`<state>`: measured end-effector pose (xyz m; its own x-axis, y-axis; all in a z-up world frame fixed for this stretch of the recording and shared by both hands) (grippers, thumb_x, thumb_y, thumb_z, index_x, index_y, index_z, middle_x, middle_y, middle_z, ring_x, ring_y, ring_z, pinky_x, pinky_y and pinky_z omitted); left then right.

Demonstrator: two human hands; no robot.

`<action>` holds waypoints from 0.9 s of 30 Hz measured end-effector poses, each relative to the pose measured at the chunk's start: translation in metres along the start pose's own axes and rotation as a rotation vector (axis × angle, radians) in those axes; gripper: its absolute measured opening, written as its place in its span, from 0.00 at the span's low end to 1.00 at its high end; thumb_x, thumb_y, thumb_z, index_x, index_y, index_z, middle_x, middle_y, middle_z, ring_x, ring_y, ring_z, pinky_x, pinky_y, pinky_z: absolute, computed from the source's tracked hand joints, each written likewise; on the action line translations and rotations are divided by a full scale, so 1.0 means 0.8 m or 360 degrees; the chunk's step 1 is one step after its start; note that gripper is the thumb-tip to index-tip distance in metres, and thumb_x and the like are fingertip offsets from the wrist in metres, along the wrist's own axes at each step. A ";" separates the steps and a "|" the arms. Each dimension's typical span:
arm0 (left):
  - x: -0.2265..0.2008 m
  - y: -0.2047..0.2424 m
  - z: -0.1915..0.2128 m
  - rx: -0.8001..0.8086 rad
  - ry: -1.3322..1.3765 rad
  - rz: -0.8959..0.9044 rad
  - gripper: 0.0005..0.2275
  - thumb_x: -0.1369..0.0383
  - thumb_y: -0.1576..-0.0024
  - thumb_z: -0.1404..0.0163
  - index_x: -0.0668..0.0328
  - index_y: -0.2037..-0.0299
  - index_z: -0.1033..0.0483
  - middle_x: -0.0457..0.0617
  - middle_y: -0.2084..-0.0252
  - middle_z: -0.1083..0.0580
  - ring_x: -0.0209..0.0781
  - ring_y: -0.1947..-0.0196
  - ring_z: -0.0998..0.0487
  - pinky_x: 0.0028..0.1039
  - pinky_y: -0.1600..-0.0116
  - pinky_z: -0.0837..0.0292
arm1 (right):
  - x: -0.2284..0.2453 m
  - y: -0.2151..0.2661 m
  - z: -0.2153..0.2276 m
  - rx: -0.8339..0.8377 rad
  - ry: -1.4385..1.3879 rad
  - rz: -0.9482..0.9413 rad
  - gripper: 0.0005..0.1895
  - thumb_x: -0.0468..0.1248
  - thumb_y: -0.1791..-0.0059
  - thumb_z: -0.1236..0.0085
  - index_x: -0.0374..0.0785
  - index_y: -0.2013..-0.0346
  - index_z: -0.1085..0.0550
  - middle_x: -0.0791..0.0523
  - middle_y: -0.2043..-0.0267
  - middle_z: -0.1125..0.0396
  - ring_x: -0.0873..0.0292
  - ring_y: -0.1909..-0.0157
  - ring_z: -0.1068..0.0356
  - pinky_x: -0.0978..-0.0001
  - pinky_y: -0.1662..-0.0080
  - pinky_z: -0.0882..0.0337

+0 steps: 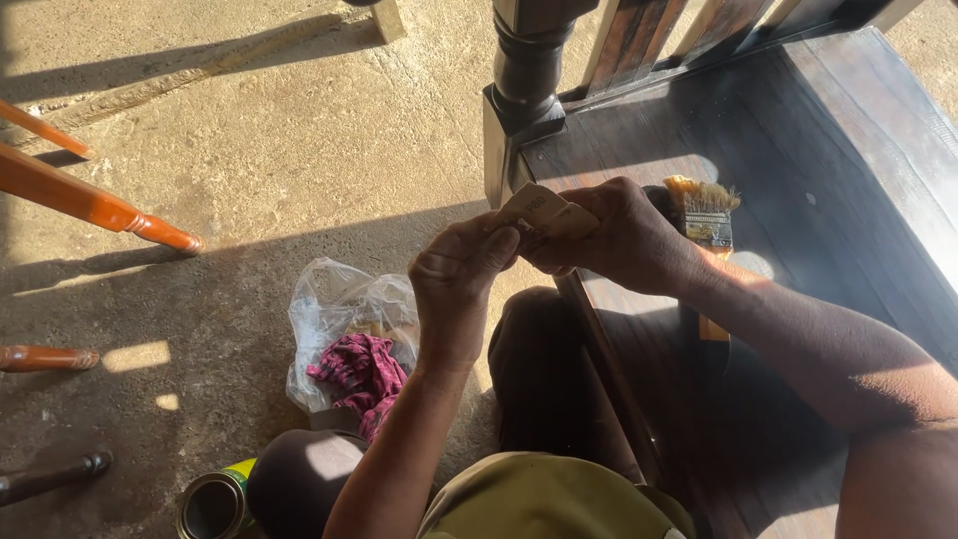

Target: Preparing a wooden bench for finishing by sanding the wood and wiping it clean with a cloth.

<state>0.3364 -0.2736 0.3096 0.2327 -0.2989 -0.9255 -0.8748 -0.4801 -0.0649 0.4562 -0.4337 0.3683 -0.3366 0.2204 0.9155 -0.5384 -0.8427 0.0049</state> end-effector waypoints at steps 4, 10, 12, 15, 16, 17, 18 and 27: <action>0.005 -0.005 0.004 0.0075 -0.0051 -0.0052 0.06 0.70 0.39 0.42 0.65 0.56 0.17 0.53 0.61 0.17 0.38 0.61 0.15 0.29 0.52 0.17 | -0.004 0.007 0.002 0.0034 -0.0057 -0.0007 0.16 0.38 0.53 0.35 0.36 0.52 0.22 0.55 0.61 0.21 0.65 0.60 0.19 0.70 0.57 0.19; 0.012 0.006 0.010 0.0434 0.0055 0.0015 0.03 0.74 0.41 0.40 0.60 0.59 0.17 0.48 0.62 0.18 0.37 0.59 0.18 0.29 0.49 0.20 | 0.022 0.014 0.021 0.0365 -0.0099 0.0209 0.20 0.38 0.52 0.36 0.39 0.46 0.24 0.57 0.53 0.22 0.64 0.51 0.21 0.69 0.48 0.17; -0.002 0.001 -0.002 0.0544 -0.0265 -0.0250 0.04 0.72 0.42 0.38 0.56 0.59 0.17 0.45 0.63 0.19 0.35 0.59 0.19 0.28 0.49 0.21 | 0.018 0.015 0.031 0.0394 0.0124 0.0152 0.22 0.39 0.56 0.31 0.38 0.49 0.23 0.56 0.55 0.21 0.63 0.52 0.21 0.67 0.49 0.20; -0.002 -0.006 -0.017 0.0584 -0.0635 -0.0574 0.06 0.69 0.44 0.36 0.50 0.59 0.17 0.42 0.59 0.22 0.33 0.55 0.22 0.25 0.47 0.22 | 0.005 0.016 0.037 0.0354 0.0290 0.0273 0.21 0.40 0.56 0.30 0.38 0.51 0.23 0.55 0.56 0.22 0.62 0.53 0.21 0.67 0.51 0.20; 0.003 -0.009 -0.021 0.0554 -0.0686 -0.0628 0.06 0.68 0.44 0.35 0.47 0.59 0.17 0.42 0.56 0.23 0.33 0.52 0.23 0.25 0.46 0.22 | 0.000 0.017 0.038 0.0259 0.0243 0.0455 0.18 0.40 0.52 0.34 0.38 0.50 0.23 0.55 0.55 0.22 0.62 0.53 0.21 0.69 0.52 0.19; -0.009 -0.018 -0.027 0.0558 -0.0680 -0.0633 0.06 0.68 0.44 0.35 0.47 0.59 0.17 0.42 0.56 0.23 0.33 0.52 0.23 0.25 0.46 0.22 | -0.004 0.016 0.045 0.0255 0.0250 0.0454 0.18 0.40 0.52 0.34 0.38 0.50 0.23 0.55 0.55 0.22 0.62 0.53 0.21 0.69 0.52 0.19; -0.022 -0.027 -0.033 0.0474 -0.0863 -0.0820 0.10 0.65 0.45 0.35 0.47 0.54 0.18 0.44 0.51 0.26 0.35 0.48 0.26 0.25 0.44 0.22 | -0.007 0.015 0.052 0.0071 0.0450 0.0491 0.13 0.40 0.48 0.38 0.40 0.50 0.24 0.56 0.58 0.22 0.63 0.57 0.20 0.72 0.56 0.18; -0.179 -0.188 -0.004 0.0117 -0.2101 -0.2142 0.23 0.52 0.31 0.56 0.64 0.36 0.32 0.58 0.41 0.30 0.50 0.38 0.28 0.40 0.34 0.34 | -0.072 -0.042 0.164 -0.0637 0.2312 0.0881 0.11 0.41 0.48 0.39 0.42 0.52 0.23 0.56 0.54 0.29 0.56 0.53 0.30 0.64 0.54 0.25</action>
<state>0.4359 -0.1614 0.4535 0.2856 0.9534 0.0971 -0.4339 0.2190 -0.8739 0.5951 -0.4821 0.3679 -0.8373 0.4009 -0.3719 -0.1863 -0.8485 -0.4953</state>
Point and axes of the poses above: each hand's wrist, its own y-axis away from the middle knuckle, its own z-axis out of the back of the hand, x = y × z, the point moved 1 cm from there along -y, towards the middle knuckle
